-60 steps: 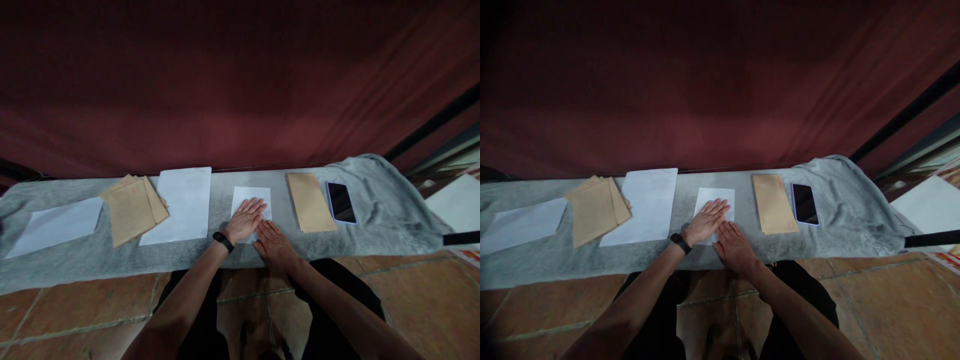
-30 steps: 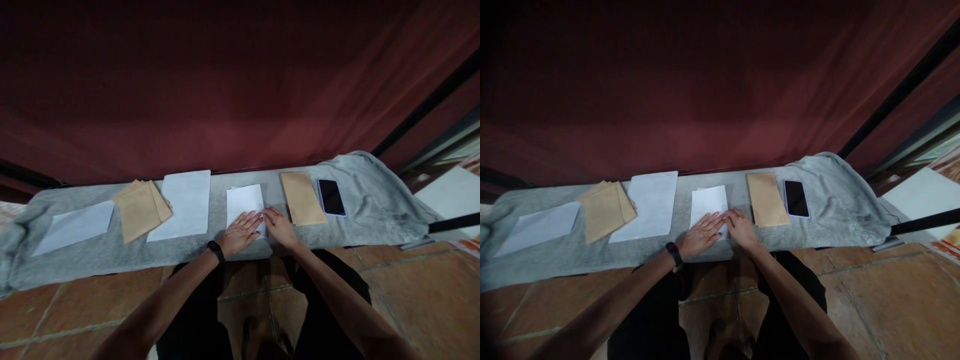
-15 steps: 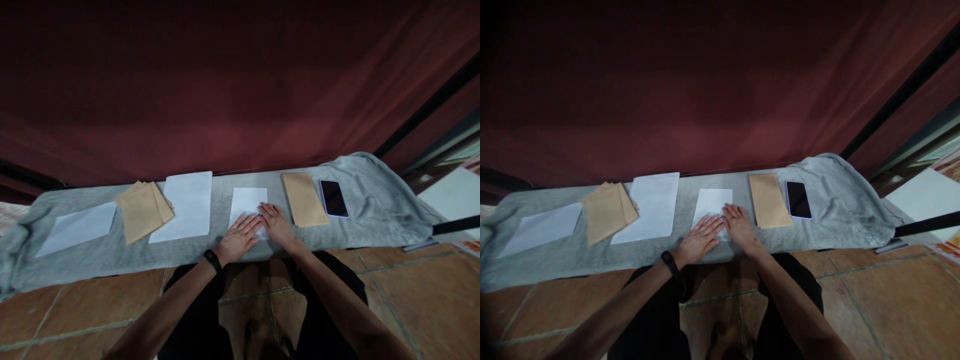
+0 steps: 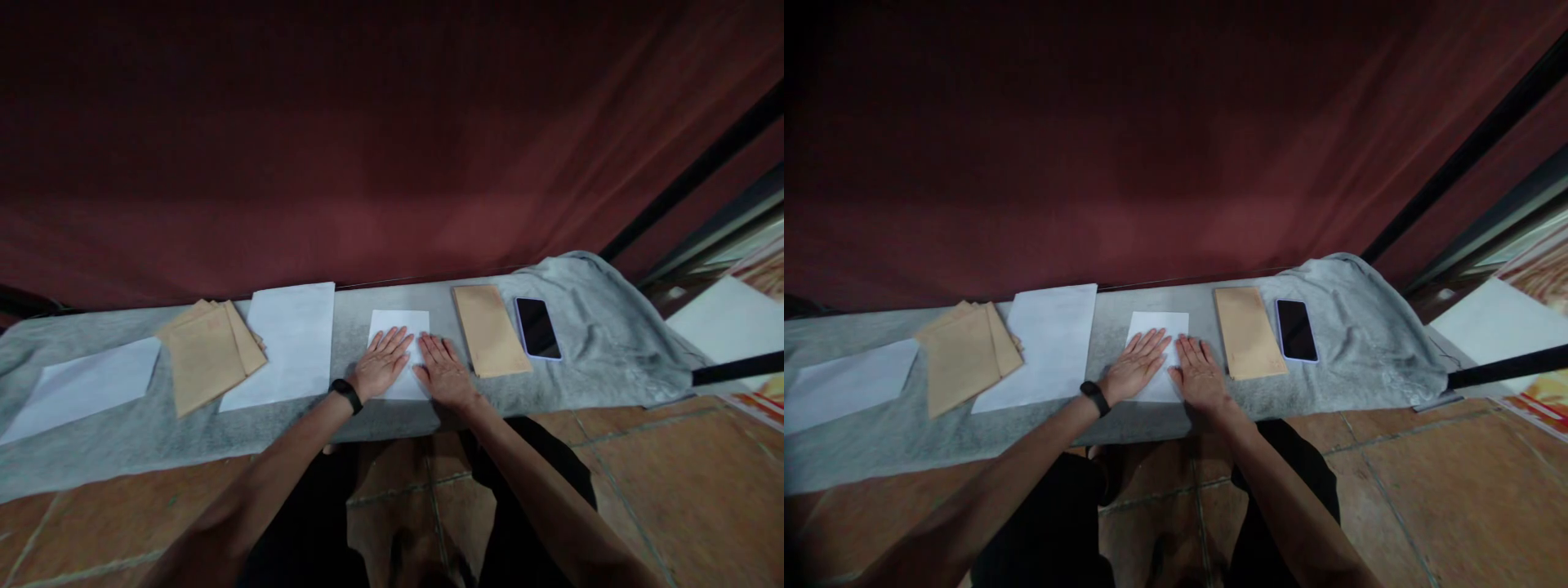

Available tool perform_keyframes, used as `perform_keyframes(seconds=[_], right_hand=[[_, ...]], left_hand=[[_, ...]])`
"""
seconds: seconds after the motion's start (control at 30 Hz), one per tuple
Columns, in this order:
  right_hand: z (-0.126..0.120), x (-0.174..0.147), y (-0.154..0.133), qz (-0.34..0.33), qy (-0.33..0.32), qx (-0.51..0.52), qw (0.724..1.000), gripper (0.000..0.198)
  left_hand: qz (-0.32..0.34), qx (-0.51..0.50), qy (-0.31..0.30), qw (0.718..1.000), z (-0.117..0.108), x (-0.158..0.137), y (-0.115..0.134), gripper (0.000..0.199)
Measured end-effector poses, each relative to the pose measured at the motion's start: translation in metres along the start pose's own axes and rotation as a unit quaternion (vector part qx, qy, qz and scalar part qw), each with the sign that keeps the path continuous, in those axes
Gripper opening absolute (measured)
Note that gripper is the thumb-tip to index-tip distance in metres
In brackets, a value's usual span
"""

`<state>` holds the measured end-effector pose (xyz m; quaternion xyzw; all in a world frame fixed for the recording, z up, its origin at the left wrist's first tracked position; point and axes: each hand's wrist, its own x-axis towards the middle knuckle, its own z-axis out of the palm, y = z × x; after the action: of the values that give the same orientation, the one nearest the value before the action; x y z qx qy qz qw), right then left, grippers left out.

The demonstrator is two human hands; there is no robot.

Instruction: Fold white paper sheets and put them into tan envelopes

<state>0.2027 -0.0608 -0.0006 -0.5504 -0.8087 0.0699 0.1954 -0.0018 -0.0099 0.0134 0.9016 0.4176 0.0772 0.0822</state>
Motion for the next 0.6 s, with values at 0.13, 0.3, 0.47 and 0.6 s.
perform_keyframes(seconds=[0.13,0.3,0.47,0.6], right_hand=[[-0.001,-0.008,-0.009,-0.023,-0.025,0.002,0.999,0.060],[-0.007,-0.018,-0.019,-0.077,-0.057,0.010,0.995,0.064],[-0.015,-0.023,-0.014,-0.130,-0.073,0.044,0.988,0.068],[-0.026,-0.018,-0.002,-0.128,-0.114,0.088,0.981,0.068]], left_hand=[[0.001,0.007,0.008,1.000,0.003,0.032,-0.004,0.052],[-0.007,0.011,0.015,1.000,0.003,0.054,-0.009,0.052],[-0.073,0.009,0.060,0.995,0.003,0.040,-0.020,0.054],[-0.133,-0.013,0.087,0.987,0.005,0.000,-0.018,0.055]])
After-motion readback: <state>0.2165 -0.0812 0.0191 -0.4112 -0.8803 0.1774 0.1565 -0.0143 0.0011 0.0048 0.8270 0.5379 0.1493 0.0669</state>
